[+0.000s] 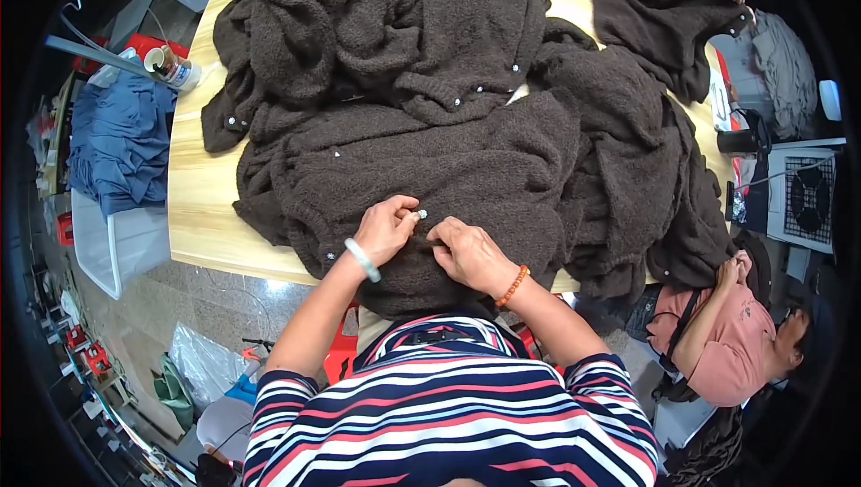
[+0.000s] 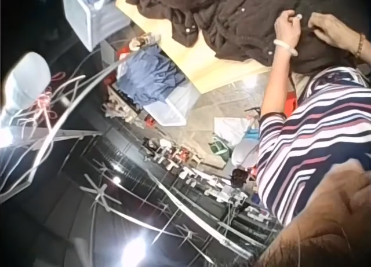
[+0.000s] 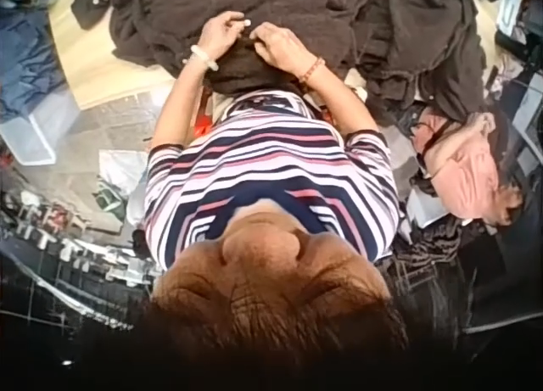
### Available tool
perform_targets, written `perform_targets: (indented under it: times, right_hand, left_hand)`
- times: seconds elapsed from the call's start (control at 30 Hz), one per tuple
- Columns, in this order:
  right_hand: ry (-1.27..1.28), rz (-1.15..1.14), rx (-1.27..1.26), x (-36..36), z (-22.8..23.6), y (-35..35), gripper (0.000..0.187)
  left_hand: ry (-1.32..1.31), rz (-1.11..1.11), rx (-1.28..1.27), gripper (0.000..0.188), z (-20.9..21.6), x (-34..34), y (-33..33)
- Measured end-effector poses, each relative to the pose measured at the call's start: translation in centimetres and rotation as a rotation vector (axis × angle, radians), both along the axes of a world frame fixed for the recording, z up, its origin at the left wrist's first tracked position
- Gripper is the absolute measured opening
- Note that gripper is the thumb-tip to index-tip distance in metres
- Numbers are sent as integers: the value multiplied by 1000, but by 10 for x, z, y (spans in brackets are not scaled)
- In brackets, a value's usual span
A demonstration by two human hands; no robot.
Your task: Buttoning and inspecting dark brown knitted sweaters on a workbench.
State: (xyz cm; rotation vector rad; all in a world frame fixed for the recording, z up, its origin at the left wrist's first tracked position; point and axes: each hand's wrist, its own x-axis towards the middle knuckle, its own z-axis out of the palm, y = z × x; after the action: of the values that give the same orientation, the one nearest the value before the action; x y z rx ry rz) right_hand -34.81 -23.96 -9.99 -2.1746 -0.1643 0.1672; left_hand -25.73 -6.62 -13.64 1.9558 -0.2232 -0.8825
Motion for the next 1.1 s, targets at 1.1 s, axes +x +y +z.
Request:
perform_targets:
  times: [1.1]
  right_hand:
    - [-8,-88,-15,4,-12,4,22]
  left_hand:
    - [305,-21,-422,19,14,-15,17]
